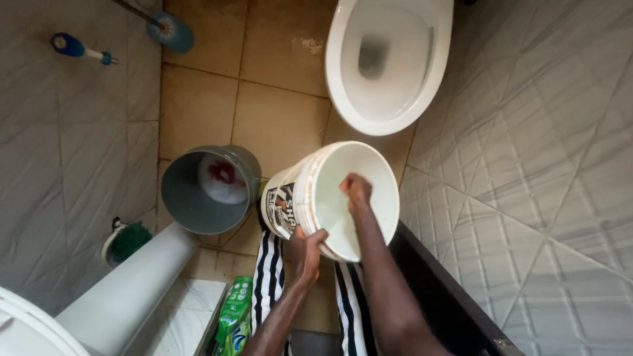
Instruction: The person flushes the toilet, then uses a bucket of water to rinse the bowl by hand. They remove the toilet seat, rinse it at the sink, and reinstall it. Finally, they wipe the sink basin with a cloth.
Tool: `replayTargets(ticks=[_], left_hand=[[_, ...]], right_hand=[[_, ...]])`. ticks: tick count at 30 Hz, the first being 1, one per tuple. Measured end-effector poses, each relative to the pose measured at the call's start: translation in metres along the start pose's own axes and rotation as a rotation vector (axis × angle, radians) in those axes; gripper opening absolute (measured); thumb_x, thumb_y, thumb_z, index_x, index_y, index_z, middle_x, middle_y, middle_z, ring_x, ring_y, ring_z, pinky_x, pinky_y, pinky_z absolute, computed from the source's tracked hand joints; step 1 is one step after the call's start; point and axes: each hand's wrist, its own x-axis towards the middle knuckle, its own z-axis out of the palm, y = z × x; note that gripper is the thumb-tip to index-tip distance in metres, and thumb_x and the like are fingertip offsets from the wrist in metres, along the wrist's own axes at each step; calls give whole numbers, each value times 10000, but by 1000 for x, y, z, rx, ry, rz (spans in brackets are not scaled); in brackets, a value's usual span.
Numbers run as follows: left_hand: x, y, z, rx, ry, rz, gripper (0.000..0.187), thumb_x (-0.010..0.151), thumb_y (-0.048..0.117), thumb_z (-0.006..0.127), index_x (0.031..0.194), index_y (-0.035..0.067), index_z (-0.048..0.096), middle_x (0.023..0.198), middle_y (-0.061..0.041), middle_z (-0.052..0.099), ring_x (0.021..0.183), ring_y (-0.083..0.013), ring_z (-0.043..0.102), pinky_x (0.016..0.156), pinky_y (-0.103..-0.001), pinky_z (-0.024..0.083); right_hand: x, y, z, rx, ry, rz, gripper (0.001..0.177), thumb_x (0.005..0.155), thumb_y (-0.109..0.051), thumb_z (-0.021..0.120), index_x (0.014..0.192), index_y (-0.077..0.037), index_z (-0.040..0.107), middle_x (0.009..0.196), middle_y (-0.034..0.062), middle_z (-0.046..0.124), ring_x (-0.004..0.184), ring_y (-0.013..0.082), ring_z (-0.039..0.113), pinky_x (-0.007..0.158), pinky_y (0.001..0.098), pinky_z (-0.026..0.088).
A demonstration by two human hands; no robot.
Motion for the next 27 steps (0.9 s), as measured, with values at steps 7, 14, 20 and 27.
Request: replayTargets(ticks=[7, 14, 20, 27], left_hand=[[-26, 22, -1, 75, -67, 55, 509, 642, 178, 689, 1093, -50, 621, 917, -205, 719, 778, -293, 702, 635, -399, 627], [17, -1, 31, -91, -66, 24, 502, 648, 156, 674, 1103, -41, 594, 971, -210, 683, 915, -313, 668, 785, -413, 594], [8, 11, 42, -94, -68, 16, 485, 657, 148, 671, 1082, -75, 599, 979, -254, 676, 911, -350, 666, 768, -466, 601], [-46, 45, 30, 82, -119, 40, 485, 644, 144, 703, 1077, -57, 619, 942, -227, 733, 808, -322, 723, 690, -428, 637]], right_hand=[[70, 92, -16, 242, 60, 394, 127, 946, -144, 602, 848, -87, 660, 750, 142, 588, 636, 270, 555, 615, 404, 576], [-46, -159, -25, 1003, -445, -45, 194, 991, -153, 565, 1002, 6, 677, 1041, 142, 706, 990, 279, 696, 941, 382, 586], [55, -82, -81, 655, -448, -50, 134, 1034, -12, 559, 934, 51, 623, 908, 168, 638, 819, 253, 594, 843, 367, 535], [119, 112, -73, 503, -72, 496, 198, 985, -140, 567, 808, -50, 556, 736, 124, 573, 657, 277, 512, 709, 459, 519]])
